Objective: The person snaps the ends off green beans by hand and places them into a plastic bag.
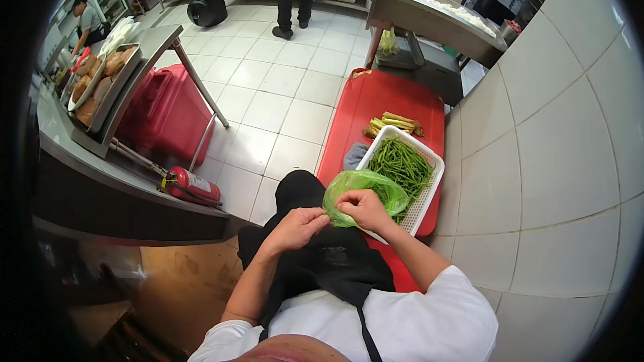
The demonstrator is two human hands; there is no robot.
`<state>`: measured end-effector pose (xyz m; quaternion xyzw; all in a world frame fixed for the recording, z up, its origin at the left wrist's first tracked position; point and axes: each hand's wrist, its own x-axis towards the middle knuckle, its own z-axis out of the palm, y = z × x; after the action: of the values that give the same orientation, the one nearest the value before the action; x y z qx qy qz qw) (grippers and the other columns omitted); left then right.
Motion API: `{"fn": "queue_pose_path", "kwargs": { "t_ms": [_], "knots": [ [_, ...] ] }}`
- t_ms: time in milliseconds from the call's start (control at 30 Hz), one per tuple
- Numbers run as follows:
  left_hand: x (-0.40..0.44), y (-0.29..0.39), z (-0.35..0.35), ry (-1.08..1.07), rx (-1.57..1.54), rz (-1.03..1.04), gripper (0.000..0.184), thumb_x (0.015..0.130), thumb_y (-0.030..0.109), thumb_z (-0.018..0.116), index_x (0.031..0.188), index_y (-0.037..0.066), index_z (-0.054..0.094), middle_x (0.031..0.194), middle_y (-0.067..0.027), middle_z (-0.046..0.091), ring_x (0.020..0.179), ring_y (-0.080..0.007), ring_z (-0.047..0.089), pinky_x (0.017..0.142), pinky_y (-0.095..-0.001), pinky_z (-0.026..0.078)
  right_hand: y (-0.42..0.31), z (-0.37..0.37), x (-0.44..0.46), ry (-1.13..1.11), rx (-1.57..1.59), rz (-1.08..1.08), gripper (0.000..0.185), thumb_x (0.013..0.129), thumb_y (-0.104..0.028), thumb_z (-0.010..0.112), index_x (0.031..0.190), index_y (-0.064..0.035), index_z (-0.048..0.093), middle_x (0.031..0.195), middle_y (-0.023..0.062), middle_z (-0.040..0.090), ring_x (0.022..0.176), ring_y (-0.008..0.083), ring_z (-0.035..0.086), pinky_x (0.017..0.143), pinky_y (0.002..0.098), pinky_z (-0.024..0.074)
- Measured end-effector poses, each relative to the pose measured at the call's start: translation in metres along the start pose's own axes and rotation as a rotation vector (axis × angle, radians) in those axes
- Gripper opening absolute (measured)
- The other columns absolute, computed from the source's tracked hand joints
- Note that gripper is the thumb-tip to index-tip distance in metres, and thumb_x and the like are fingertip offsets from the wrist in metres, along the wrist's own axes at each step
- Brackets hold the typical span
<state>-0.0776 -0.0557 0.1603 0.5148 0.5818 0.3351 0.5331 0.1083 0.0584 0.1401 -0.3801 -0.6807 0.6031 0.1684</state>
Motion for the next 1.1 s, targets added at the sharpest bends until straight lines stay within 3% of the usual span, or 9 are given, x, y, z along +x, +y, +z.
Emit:
{"fn": "queue_pose_path", "kwargs": {
  "t_ms": [100, 200, 300, 433, 800, 867, 967, 1067, 1100],
  "knots": [
    [0.002, -0.009, 0.003, 0.023, -0.035, -0.028, 0.029, 0.099, 0.025, 0.053, 0.086, 0.001, 0.062, 0.064, -0.0007, 0.052, 0.059, -0.0094, 0.048, 0.055, -0.0283, 0.042, 0.034, -0.021, 0.003, 0.164, -0.693, -0.25, 0.021, 0.079, -0.014, 0.071, 0.094, 0.0006, 0.07, 0.078, 0.0135, 0.065, 0.071, 0.0253, 0.064, 0.069, 0.0346, 0.0507],
    [0.005, -0.016, 0.005, 0.011, -0.037, -0.05, 0.031, 0.1, 0.027, 0.052, 0.088, 0.0, 0.062, 0.065, -0.0015, 0.054, 0.059, -0.0101, 0.049, 0.056, -0.0287, 0.043, 0.051, -0.032, -0.008, 0.264, -0.993, -0.261, 0.03, 0.078, -0.014, 0.076, 0.105, -0.0035, 0.069, 0.088, 0.0133, 0.066, 0.076, 0.0281, 0.065, 0.07, 0.0356, 0.0523],
    [0.01, -0.025, 0.011, -0.012, 0.027, -0.042, 0.033, 0.1, 0.029, 0.052, 0.093, -0.001, 0.064, 0.066, -0.0034, 0.056, 0.061, -0.0115, 0.051, 0.057, -0.0297, 0.044, -0.007, -0.017, -0.016, 0.181, -0.44, -0.231, 0.033, 0.079, -0.011, 0.075, 0.11, -0.0055, 0.067, 0.095, 0.0137, 0.066, 0.082, 0.0304, 0.065, 0.074, 0.0355, 0.0529],
    [0.013, -0.022, 0.018, -0.078, 0.113, 0.011, 0.034, 0.1, 0.031, 0.051, 0.102, 0.0, 0.065, 0.071, -0.0103, 0.061, 0.065, -0.0168, 0.057, 0.063, -0.0332, 0.048, -0.021, -0.01, -0.015, -0.226, -0.47, -0.591, 0.024, 0.083, -0.006, 0.068, 0.107, -0.0044, 0.068, 0.094, 0.0137, 0.067, 0.087, 0.0328, 0.065, 0.077, 0.0404, 0.0524],
    [0.01, -0.023, 0.018, -0.178, 0.255, 0.034, 0.036, 0.099, 0.034, 0.05, 0.102, 0.0, 0.064, 0.08, -0.0211, 0.064, 0.074, -0.0366, 0.063, 0.071, -0.0413, 0.049, -0.013, -0.01, -0.017, -0.29, -0.682, -0.615, 0.015, 0.079, -0.014, 0.069, 0.091, -0.0046, 0.069, 0.077, 0.013, 0.063, 0.078, 0.0337, 0.064, 0.071, 0.0414, 0.051],
    [0.011, -0.02, 0.018, -0.199, 0.291, 0.055, 0.035, 0.1, 0.033, 0.05, 0.1, 0.0, 0.064, 0.075, -0.0177, 0.063, 0.069, -0.031, 0.062, 0.068, -0.0393, 0.049, -0.012, -0.009, -0.018, -0.255, -0.702, -0.615, 0.014, 0.077, -0.013, 0.068, 0.088, -0.0049, 0.068, 0.074, 0.0135, 0.062, 0.075, 0.0325, 0.063, 0.069, 0.0401, 0.0503],
    [0.008, -0.002, 0.013, -0.218, 0.181, -0.011, 0.032, 0.1, 0.031, 0.052, 0.096, 0.001, 0.063, 0.067, -0.01, 0.058, 0.063, -0.0197, 0.056, 0.062, -0.0345, 0.046, -0.005, -0.006, -0.019, -0.209, -0.368, -0.426, 0.01, 0.077, -0.01, 0.064, 0.083, -0.0033, 0.066, 0.066, 0.008, 0.058, 0.065, 0.0243, 0.061, 0.064, 0.036, 0.048],
    [0.008, -0.003, 0.012, -0.182, 0.035, -0.017, 0.03, 0.101, 0.028, 0.053, 0.091, 0.002, 0.064, 0.063, -0.0013, 0.051, 0.061, -0.0097, 0.047, 0.057, -0.0286, 0.041, 0.038, -0.007, -0.008, -0.224, 0.582, 0.225, 0.009, 0.075, -0.007, 0.064, 0.083, -0.0021, 0.066, 0.069, 0.0008, 0.059, 0.066, 0.015, 0.059, 0.063, 0.0309, 0.0469],
    [0.009, -0.008, 0.013, -0.162, -0.005, 0.001, 0.029, 0.101, 0.027, 0.053, 0.09, 0.002, 0.064, 0.063, 0.0016, 0.049, 0.061, -0.0068, 0.044, 0.055, -0.0266, 0.039, 0.043, -0.009, -0.006, -0.204, 0.73, 0.194, 0.008, 0.077, -0.004, 0.065, 0.084, -0.0012, 0.066, 0.07, -0.0019, 0.058, 0.068, 0.0114, 0.058, 0.066, 0.0274, 0.0476]
  ]
}}
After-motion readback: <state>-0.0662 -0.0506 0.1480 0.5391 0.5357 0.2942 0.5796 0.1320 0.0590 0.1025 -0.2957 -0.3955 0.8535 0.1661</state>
